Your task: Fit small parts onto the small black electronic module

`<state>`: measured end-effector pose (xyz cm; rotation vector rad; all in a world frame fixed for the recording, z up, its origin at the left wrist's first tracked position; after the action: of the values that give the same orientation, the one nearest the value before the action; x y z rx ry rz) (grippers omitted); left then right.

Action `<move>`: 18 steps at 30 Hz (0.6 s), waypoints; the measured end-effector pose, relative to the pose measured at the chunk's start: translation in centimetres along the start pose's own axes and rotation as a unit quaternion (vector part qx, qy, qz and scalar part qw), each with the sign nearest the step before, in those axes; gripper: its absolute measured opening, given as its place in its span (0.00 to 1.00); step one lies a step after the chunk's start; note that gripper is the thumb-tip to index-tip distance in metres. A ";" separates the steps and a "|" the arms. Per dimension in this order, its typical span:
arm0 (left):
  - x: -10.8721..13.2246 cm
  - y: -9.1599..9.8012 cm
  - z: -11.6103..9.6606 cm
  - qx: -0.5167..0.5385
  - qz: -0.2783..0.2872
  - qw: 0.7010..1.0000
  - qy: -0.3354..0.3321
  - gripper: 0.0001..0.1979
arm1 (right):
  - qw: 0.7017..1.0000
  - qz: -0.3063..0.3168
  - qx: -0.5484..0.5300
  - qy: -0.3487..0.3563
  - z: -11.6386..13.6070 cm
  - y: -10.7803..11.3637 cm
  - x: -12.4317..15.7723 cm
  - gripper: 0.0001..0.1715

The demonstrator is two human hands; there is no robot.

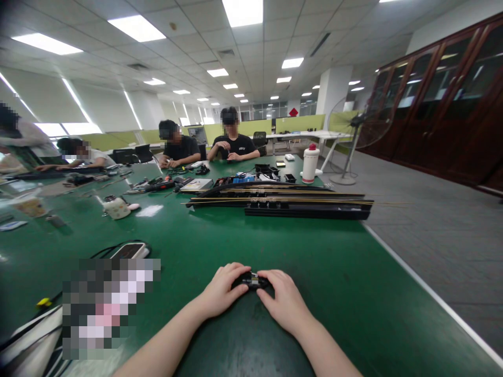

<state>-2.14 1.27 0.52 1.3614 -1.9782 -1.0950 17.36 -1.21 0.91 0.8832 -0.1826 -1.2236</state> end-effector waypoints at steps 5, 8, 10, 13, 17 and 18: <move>0.0 0.0 0.0 -0.003 -0.003 1.000 0.000 0.19 | 1.000 0.003 0.004 -0.002 0.0 0.0 0.0 0.17; 0.0 0.0 0.0 -0.005 -0.003 1.000 0.001 0.19 | 1.000 0.003 0.003 -0.001 0.0 0.0 0.0 0.17; 0.0 -0.1 0.0 -0.005 -0.004 1.000 -0.002 0.19 | 1.000 0.003 0.002 0.000 0.0 0.0 -0.1 0.17; 0.0 -0.2 0.1 -0.001 -0.008 1.000 -0.008 0.19 | 1.000 0.002 0.000 0.003 -0.1 -0.1 -0.1 0.17; -0.1 -0.3 0.3 0.004 -0.009 1.000 -0.009 0.20 | 1.000 -0.006 -0.010 0.007 -0.1 0.0 -0.1 0.17; -0.1 -0.3 0.3 0.006 -0.008 1.000 -0.010 0.21 | 1.000 -0.007 -0.012 0.008 -0.1 0.0 -0.1 0.17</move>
<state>-2.19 1.37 0.12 1.3806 -1.9931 -1.1104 17.36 -1.09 0.86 0.8745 -0.1490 -1.2292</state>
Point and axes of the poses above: each hand's wrist, its own x-axis away from the middle knuckle, its own y-axis out of the back of the hand, z = x × y, the point moved 1 cm from there along -x, towards the middle knuckle, and after that the axes turned 11 degrees about y, right-handed, at the moved point
